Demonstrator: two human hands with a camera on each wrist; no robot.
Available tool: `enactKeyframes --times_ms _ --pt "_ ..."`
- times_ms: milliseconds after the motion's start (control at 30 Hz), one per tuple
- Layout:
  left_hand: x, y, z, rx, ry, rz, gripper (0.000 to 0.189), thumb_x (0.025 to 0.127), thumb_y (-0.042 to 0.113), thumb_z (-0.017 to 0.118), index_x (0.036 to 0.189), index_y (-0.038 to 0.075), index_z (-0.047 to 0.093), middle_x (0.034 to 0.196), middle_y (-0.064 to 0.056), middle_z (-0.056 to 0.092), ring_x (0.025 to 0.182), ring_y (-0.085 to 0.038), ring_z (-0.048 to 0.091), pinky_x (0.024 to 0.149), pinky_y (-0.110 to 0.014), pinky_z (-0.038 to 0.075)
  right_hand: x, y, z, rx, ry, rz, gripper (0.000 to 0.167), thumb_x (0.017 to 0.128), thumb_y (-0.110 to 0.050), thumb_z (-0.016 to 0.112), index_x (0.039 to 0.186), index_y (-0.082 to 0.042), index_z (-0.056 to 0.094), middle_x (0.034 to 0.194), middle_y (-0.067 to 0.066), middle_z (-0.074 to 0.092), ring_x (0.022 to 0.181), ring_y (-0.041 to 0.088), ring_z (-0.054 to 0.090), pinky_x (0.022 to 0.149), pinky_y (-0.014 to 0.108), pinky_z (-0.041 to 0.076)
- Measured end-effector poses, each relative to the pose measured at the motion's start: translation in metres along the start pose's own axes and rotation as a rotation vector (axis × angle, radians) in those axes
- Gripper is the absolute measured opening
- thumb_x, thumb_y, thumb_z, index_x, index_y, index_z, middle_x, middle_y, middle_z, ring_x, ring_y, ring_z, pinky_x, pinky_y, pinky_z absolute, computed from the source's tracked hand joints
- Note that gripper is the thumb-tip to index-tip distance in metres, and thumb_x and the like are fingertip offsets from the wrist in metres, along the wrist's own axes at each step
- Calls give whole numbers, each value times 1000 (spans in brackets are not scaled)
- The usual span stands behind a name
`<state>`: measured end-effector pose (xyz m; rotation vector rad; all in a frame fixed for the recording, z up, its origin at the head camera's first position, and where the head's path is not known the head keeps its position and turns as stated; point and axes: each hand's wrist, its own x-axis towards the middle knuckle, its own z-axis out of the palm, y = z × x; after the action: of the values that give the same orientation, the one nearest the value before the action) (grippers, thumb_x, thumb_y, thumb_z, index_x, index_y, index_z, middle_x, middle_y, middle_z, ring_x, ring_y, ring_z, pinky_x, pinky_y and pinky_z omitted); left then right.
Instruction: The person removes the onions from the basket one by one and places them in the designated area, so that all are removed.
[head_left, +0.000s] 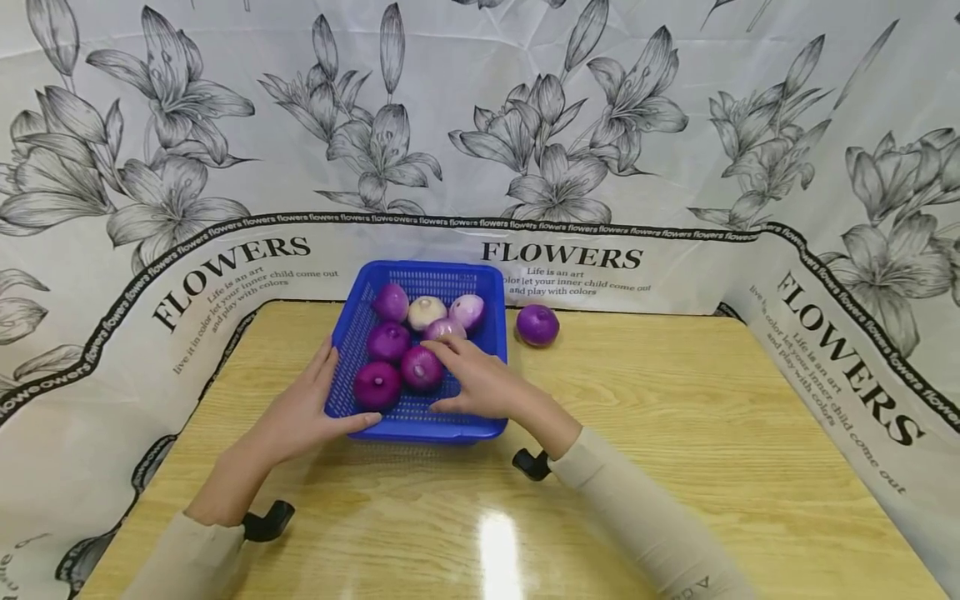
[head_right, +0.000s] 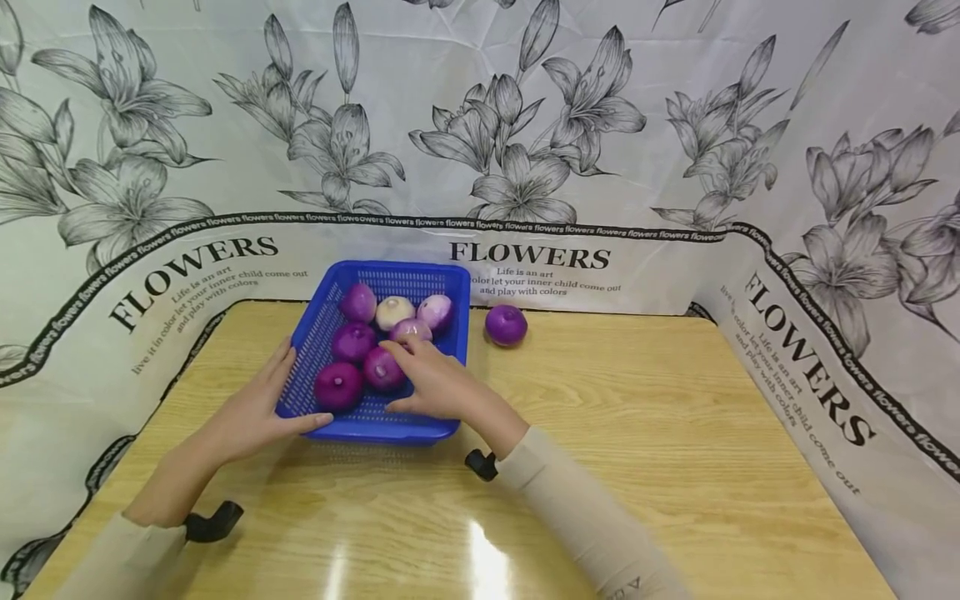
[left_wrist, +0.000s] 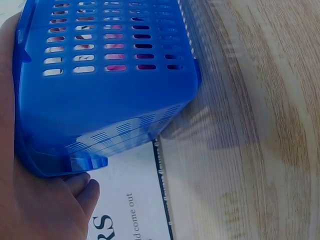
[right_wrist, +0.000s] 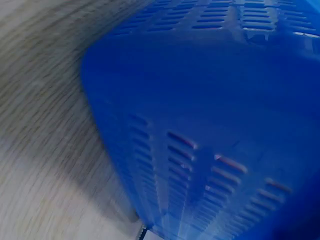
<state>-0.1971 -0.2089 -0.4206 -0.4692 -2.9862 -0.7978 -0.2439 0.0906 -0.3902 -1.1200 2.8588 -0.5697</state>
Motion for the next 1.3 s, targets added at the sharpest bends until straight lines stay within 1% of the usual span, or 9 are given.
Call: enactKeyframes --times_ms 100,300,533,700,833,967,1133,1200,1300 --pt "0 0 0 0 -3 -2 129 82 78 66 164 2 1 172 -11 -7 152 -49 17 115 -68 28 7 -3 3 -28 -54 38 98 83 -46 85 161 -19 32 159 11 36 143 30 43 100 60 50" --pt "0 0 0 3 -5 -8 129 82 79 65 163 1 1 172 -11 -8 152 -49 18 115 -68 28 20 -4 6 -94 -130 75 102 84 -47 84 163 -20 27 165 9 29 135 29 54 101 57 50" --pt "1 2 0 2 4 1 129 81 79 65 164 3 2 172 -11 -5 151 -49 20 114 -68 30 28 -4 11 -141 -179 77 94 86 -43 83 162 -19 33 163 7 32 135 29 53 101 55 51" --pt "0 2 -2 -1 4 3 128 82 78 65 164 3 2 172 -11 -5 152 -49 20 114 -69 30 28 -5 13 -186 -186 70 86 86 -41 83 158 -21 41 155 9 40 127 28 58 98 52 53" --pt "-2 2 -2 5 0 -1 128 82 78 65 164 3 1 172 -12 -6 151 -49 19 114 -69 30 28 -5 15 -178 -189 67 82 86 -37 84 156 -22 44 149 9 45 123 26 61 97 49 54" --pt "-1 2 0 -2 4 -1 128 82 79 64 164 5 0 172 -10 -6 151 -49 20 113 -69 30 27 -5 15 -175 -208 82 76 85 -36 85 151 -23 49 139 7 54 118 25 63 96 47 54" --pt "0 2 1 -9 7 8 128 82 78 65 164 7 -1 172 -9 -7 152 -49 20 113 -69 31 26 -3 14 -121 -239 68 72 85 -35 85 147 -18 54 133 11 58 118 28 62 101 46 52" --pt "0 2 2 -10 7 10 128 82 78 65 164 7 -2 172 -9 -7 151 -49 20 113 -69 31 27 -3 14 -78 -222 39 71 84 -34 86 145 -15 55 130 12 59 118 28 61 101 44 52" --pt "0 1 1 -8 7 6 128 82 78 65 164 7 -3 172 -9 -8 151 -50 20 113 -69 31 27 -1 12 -15 -130 -24 68 83 -32 87 142 -14 58 129 11 61 119 26 59 103 42 50"
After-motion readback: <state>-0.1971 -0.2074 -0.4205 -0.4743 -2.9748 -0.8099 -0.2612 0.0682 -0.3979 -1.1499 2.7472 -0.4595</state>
